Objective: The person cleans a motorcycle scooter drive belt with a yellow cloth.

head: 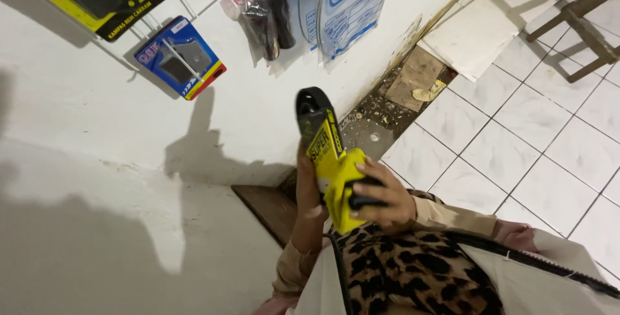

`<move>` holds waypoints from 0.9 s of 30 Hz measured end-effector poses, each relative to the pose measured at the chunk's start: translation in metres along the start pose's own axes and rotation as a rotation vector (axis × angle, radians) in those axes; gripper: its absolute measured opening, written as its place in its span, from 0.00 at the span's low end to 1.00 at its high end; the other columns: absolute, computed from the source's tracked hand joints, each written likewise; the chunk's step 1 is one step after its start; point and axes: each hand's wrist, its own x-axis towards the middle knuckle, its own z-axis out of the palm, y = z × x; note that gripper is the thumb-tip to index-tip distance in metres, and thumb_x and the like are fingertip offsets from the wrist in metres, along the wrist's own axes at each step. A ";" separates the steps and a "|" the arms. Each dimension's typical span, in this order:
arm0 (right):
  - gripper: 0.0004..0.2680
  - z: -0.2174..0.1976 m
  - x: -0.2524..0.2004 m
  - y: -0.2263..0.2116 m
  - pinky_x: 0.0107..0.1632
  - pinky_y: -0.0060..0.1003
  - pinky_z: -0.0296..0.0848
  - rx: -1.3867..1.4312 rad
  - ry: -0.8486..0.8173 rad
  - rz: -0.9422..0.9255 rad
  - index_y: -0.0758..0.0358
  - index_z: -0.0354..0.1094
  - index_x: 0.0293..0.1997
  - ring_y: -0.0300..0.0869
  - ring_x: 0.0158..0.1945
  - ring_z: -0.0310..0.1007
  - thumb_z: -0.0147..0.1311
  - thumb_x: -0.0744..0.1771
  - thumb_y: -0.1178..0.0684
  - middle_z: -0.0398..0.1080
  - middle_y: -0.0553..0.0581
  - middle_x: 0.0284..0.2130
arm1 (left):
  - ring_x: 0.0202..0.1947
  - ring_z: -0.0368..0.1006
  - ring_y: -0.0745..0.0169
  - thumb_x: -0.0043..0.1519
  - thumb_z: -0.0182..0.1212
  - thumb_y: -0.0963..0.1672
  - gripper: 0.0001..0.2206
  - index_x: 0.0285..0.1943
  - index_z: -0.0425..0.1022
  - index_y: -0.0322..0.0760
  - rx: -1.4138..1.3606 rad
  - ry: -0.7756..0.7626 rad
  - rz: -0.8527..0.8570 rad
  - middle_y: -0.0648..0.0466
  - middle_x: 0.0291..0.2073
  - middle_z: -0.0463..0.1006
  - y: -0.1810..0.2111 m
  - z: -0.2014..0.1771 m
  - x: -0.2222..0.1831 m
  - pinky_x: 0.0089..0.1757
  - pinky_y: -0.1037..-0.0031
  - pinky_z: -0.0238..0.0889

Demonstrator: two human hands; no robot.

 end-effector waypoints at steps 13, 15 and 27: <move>0.12 0.000 0.044 0.015 0.77 0.67 0.44 -0.032 0.040 0.103 0.59 0.74 0.56 0.58 0.77 0.50 0.44 0.71 0.51 0.61 0.58 0.69 | 0.62 0.71 0.59 0.72 0.46 0.48 0.24 0.77 0.57 0.36 -0.316 -0.089 -0.424 0.50 0.66 0.71 -0.011 -0.006 0.006 0.58 0.71 0.69; 0.10 0.007 0.032 -0.008 0.76 0.66 0.47 -0.059 -0.065 -0.104 0.55 0.75 0.54 0.56 0.77 0.52 0.48 0.72 0.48 0.63 0.55 0.67 | 0.60 0.71 0.55 0.73 0.45 0.50 0.24 0.75 0.58 0.35 -0.569 -0.228 -0.490 0.45 0.64 0.71 -0.024 -0.023 0.004 0.56 0.69 0.69; 0.15 -0.026 0.020 0.019 0.67 0.53 0.71 0.161 0.337 0.458 0.64 0.70 0.58 0.63 0.70 0.67 0.40 0.68 0.65 0.62 0.67 0.68 | 0.58 0.69 0.64 0.74 0.43 0.43 0.23 0.78 0.56 0.29 0.384 -0.081 -0.120 0.47 0.63 0.72 -0.043 -0.044 -0.018 0.57 0.74 0.63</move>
